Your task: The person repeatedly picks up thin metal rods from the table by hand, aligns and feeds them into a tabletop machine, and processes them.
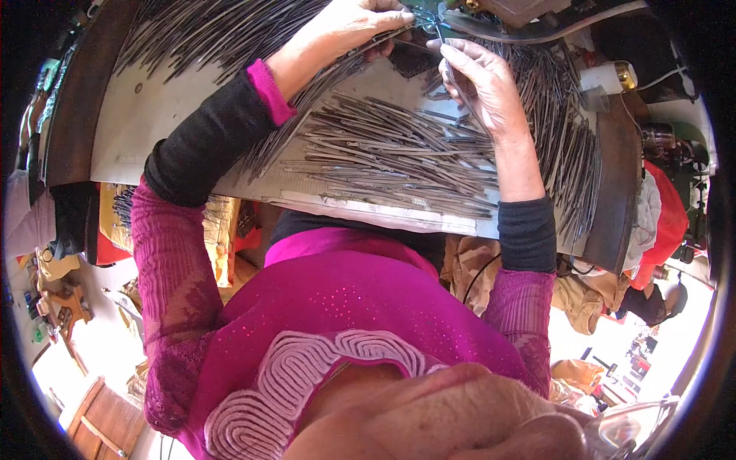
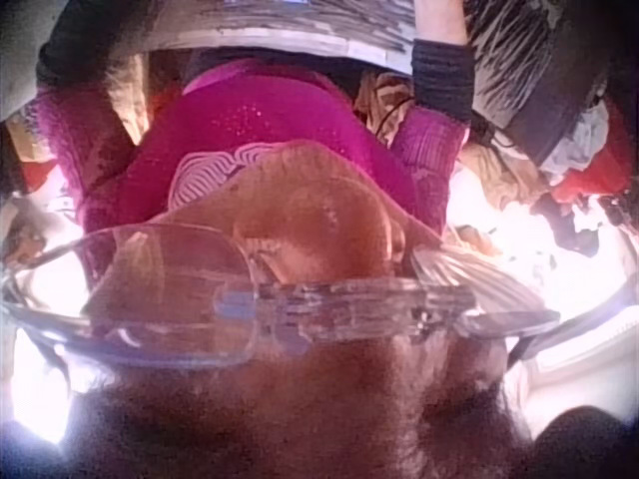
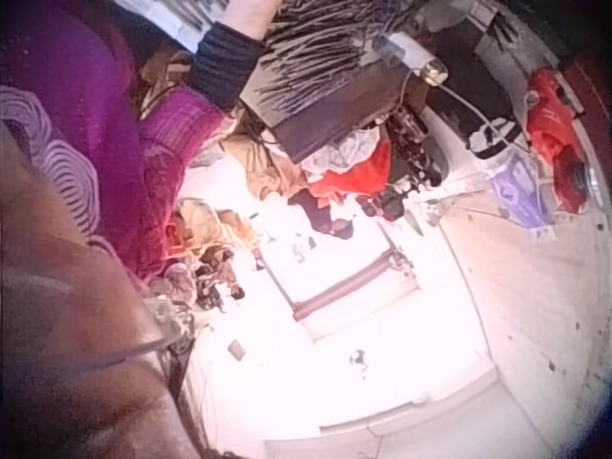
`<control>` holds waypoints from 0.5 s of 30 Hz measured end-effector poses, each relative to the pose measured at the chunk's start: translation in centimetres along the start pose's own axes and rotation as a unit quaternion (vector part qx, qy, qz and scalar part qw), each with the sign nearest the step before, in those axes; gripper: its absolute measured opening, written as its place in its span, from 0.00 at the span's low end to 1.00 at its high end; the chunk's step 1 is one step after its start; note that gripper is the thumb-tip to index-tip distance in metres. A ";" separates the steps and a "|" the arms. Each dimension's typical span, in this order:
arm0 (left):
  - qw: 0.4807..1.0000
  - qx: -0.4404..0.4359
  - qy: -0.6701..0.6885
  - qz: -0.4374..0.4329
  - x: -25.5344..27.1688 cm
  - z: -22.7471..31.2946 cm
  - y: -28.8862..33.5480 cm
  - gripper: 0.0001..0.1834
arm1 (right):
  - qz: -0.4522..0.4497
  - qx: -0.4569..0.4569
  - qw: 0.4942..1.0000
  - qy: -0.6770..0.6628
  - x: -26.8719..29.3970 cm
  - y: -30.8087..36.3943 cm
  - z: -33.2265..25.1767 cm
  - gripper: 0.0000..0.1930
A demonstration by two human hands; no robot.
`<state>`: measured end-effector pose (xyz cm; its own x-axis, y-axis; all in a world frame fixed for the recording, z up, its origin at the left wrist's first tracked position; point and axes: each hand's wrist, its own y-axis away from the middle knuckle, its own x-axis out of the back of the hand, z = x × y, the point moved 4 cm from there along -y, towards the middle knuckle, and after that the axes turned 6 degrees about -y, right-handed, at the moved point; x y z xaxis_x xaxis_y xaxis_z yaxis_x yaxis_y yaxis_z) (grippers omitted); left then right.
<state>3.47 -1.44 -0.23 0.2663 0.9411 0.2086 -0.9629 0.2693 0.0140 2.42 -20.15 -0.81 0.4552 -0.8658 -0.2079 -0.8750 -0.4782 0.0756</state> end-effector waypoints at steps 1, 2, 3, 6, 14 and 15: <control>1.000 0.000 0.000 0.000 0.0 0.0 0.0 0.14 | -0.004 -0.002 1.000 -0.007 0.1 0.0 0.1 0.12; 1.000 0.000 0.009 -0.003 -0.1 -0.1 0.0 0.14 | -0.007 -0.004 1.000 -0.014 0.1 0.0 0.1 0.12; 1.000 0.000 0.018 -0.006 -0.2 -0.1 0.0 0.14 | -0.007 -0.004 1.000 -0.014 0.2 -0.1 0.3 0.12; 1.000 -0.010 -0.006 -0.004 -0.1 -0.3 -0.2 0.14 | 0.005 -0.001 1.000 0.008 0.2 0.0 0.5 0.12; 0.995 -0.060 -0.081 0.010 0.5 0.4 0.1 0.16 | 0.011 0.002 1.000 -0.004 -0.1 0.0 0.6 0.12; 0.977 -0.120 -0.172 0.025 1.0 0.8 0.3 0.16 | 0.010 0.002 1.000 -0.004 -0.1 0.1 0.5 0.12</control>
<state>3.40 -0.62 0.78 0.1484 0.8414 0.5196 -0.9258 0.3029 -0.2261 2.21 -19.99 -1.28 0.4364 -0.8741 -0.2134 -0.8847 -0.4600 0.0750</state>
